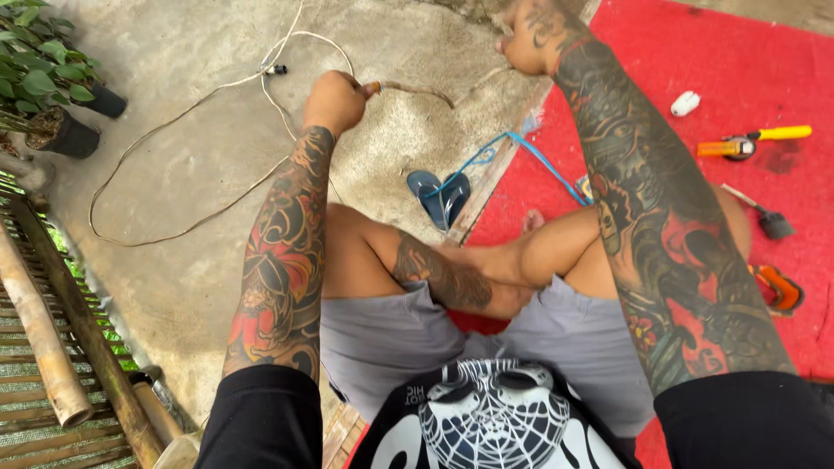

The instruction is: The person sits on the floor repairing an electrical cord. They strip insulation from the wire ends, twist the exposed conductors together, and wrap the splice with electrical tape, pressing the tape firmly around the joint.

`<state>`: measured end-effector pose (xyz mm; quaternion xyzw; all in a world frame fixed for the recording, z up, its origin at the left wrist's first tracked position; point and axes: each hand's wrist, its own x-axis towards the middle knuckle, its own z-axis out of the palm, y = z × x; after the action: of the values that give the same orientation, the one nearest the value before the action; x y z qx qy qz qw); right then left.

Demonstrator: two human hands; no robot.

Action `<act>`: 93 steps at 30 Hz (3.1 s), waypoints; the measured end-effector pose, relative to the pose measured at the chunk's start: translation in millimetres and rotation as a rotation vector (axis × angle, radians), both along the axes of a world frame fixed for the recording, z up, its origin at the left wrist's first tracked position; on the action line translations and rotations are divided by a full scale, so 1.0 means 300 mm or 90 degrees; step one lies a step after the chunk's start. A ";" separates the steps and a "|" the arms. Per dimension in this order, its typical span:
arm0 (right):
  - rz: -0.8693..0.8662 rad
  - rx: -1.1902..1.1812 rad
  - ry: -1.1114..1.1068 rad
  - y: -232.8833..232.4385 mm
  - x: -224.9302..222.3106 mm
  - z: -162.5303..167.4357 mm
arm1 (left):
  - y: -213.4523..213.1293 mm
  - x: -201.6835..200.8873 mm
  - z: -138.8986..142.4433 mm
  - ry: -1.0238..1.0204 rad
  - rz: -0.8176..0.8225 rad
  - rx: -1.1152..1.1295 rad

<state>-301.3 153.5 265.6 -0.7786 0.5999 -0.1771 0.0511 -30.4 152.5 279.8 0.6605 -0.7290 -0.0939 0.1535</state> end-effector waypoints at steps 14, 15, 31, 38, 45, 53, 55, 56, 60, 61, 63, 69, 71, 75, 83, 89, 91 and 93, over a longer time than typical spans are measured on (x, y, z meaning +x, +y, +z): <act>-0.482 0.119 -0.642 0.017 0.437 -0.676 | -0.335 0.149 -0.393 0.097 0.092 0.150; -0.475 0.121 -0.640 0.025 0.472 -0.705 | -0.349 0.170 -0.434 0.108 0.095 0.137; 0.135 -0.052 -0.234 -0.302 0.603 -0.878 | -0.550 0.320 -0.717 0.173 0.142 -0.117; -0.318 0.225 -0.436 -0.479 0.358 -0.882 | -0.548 0.285 -0.654 0.222 0.222 -0.079; -0.266 0.180 -0.617 -0.918 0.154 -0.688 | -0.547 0.189 -0.676 0.464 0.121 -0.117; -0.210 0.292 -0.209 -0.765 0.183 -0.832 | -0.560 0.061 -0.767 0.956 0.150 0.207; -0.196 0.190 -0.161 -0.700 0.160 -0.906 | -0.542 0.015 -0.790 0.971 0.095 0.256; -0.224 0.213 -0.196 -0.664 0.145 -0.937 | -0.525 -0.009 -0.798 0.975 0.070 0.285; -0.164 0.272 -0.010 -0.595 0.094 -0.980 | -0.501 -0.072 -0.805 0.873 0.067 0.414; -0.109 0.294 0.122 -0.579 0.087 -0.982 | -0.497 -0.075 -0.803 0.863 0.062 0.440; -0.196 0.297 0.044 -0.552 0.080 -0.980 | -0.492 -0.080 -0.798 0.868 0.063 0.487; -0.165 0.249 0.179 -0.487 0.135 -0.965 | -0.453 -0.106 -0.746 0.890 0.090 0.510; -0.167 0.241 0.177 -0.470 0.163 -0.957 | -0.446 -0.115 -0.723 0.849 0.094 0.497; -0.176 0.233 0.004 -0.456 0.172 -0.942 | -0.441 -0.121 -0.711 0.798 0.094 0.518; -0.078 0.196 -0.339 -0.516 0.130 -0.929 | -0.419 -0.112 -0.740 1.039 0.053 0.493; -0.015 0.619 -0.771 -0.454 0.077 -0.900 | -0.316 -0.146 -0.813 1.102 0.121 0.514; 0.018 0.668 -0.845 -0.368 0.025 -0.865 | -0.280 -0.163 -0.840 1.073 0.072 0.510; -0.062 0.749 -0.955 -0.288 -0.024 -0.839 | -0.252 -0.193 -0.862 1.057 0.055 0.523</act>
<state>-308.5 67.2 13.9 -0.2861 0.4357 -0.3021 0.7982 -88.2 76.9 21.2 0.4103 -0.2696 -0.7820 0.3840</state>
